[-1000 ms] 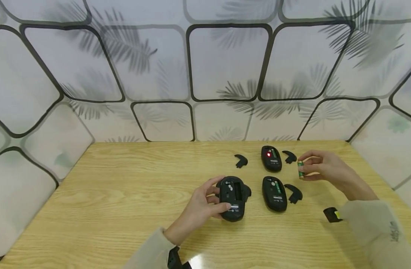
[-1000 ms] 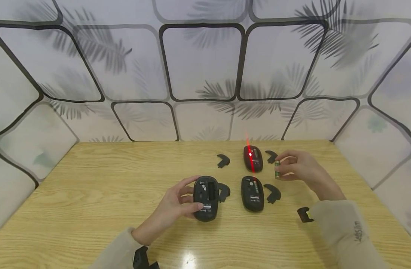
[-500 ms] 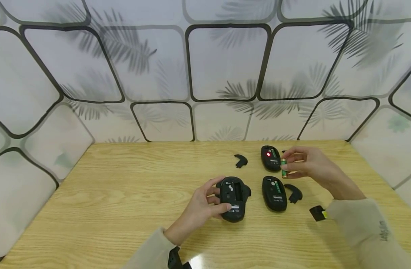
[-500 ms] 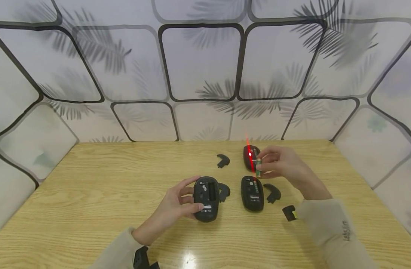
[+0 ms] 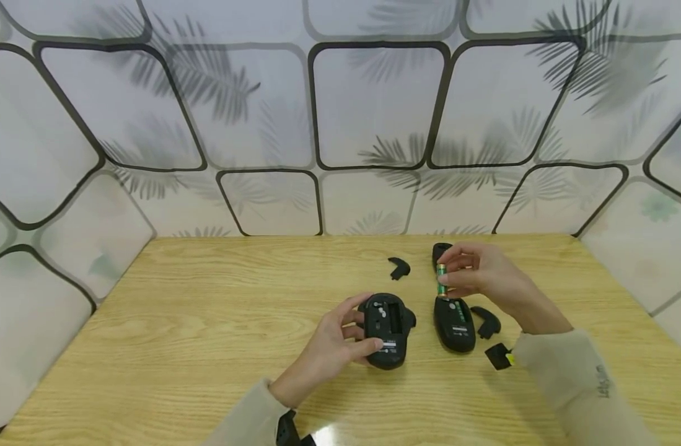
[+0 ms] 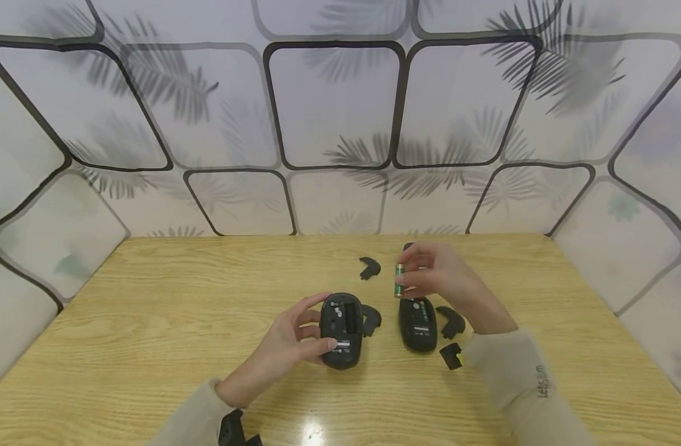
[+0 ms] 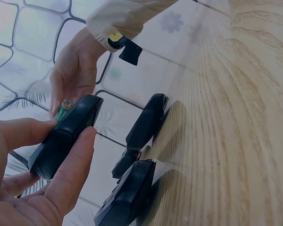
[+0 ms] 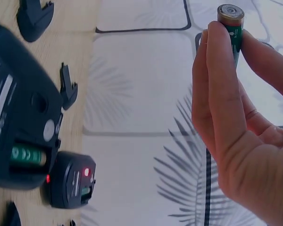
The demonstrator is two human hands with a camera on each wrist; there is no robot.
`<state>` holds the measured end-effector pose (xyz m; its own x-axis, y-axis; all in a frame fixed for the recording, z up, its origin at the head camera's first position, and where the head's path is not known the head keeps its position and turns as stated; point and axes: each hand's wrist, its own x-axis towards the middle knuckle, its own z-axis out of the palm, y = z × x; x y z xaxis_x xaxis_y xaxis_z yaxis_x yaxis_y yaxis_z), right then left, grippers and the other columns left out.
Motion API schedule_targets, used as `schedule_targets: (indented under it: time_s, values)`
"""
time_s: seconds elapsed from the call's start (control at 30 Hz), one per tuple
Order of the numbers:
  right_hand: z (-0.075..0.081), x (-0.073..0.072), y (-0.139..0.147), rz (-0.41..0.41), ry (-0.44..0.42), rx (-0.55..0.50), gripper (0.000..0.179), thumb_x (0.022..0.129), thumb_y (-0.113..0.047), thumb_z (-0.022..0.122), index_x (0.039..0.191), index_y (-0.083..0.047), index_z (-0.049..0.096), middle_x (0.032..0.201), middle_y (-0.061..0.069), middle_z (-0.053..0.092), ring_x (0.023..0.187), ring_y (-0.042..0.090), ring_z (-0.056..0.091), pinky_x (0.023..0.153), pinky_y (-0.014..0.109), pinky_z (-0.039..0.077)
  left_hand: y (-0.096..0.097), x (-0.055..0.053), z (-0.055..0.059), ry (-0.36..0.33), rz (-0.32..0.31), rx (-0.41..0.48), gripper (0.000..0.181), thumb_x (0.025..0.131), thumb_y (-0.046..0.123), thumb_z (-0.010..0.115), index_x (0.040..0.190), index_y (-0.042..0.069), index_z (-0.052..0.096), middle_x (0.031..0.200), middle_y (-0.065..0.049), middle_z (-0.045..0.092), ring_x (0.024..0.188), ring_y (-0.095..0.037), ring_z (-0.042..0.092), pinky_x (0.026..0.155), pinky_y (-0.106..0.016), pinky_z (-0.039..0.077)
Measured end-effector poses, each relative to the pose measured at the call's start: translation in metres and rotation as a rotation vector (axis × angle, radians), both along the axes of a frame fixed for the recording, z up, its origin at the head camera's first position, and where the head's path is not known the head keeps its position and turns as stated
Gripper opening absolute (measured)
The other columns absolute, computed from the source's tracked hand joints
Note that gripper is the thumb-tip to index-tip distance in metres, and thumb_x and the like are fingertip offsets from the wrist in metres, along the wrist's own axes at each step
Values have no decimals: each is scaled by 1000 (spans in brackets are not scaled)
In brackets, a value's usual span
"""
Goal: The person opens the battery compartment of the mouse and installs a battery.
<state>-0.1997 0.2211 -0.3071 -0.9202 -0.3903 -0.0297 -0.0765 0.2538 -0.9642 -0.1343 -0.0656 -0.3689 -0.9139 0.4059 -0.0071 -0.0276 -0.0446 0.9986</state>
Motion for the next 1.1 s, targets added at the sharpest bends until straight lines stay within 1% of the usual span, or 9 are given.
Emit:
schedule_targets:
  time_s: [0.27,0.4,0.63,0.9,1.1]
  values:
    - [3,2,-16,29,6,-4,30,94,-1,70,116,11,54,95,8,63,79,20,69,76,41,65,-1,0,3,-21,3,10,75,85,-10,70,153,3,41,116,-19,57,90,-19,65,69,-39,65]
    - [5,5,-23,39,2,5,30,94,-2,70,116,11,55,96,10,64,81,21,70,77,40,65,-1,0,3,-31,1,18,76,85,-9,70,154,3,40,116,-19,56,91,-20,66,69,-40,65]
    - [5,9,-35,59,0,9,29,94,-3,71,114,11,55,95,12,65,82,23,70,78,41,64,-1,0,4,-44,3,23,77,85,-8,71,154,3,40,116,-19,56,91,-20,66,69,-39,65]
    - [5,11,-46,91,24,-32,26,93,3,69,112,14,54,94,12,68,80,21,70,78,45,64,-1,-1,3,-44,1,19,76,85,-8,71,154,2,39,116,-19,56,92,-21,67,69,-39,65]
    - [4,11,-51,126,31,-53,20,93,4,68,107,12,56,93,13,69,82,23,71,79,44,64,-2,-1,4,-44,-3,24,76,86,-7,70,155,1,38,117,-20,56,92,-21,67,70,-39,65]
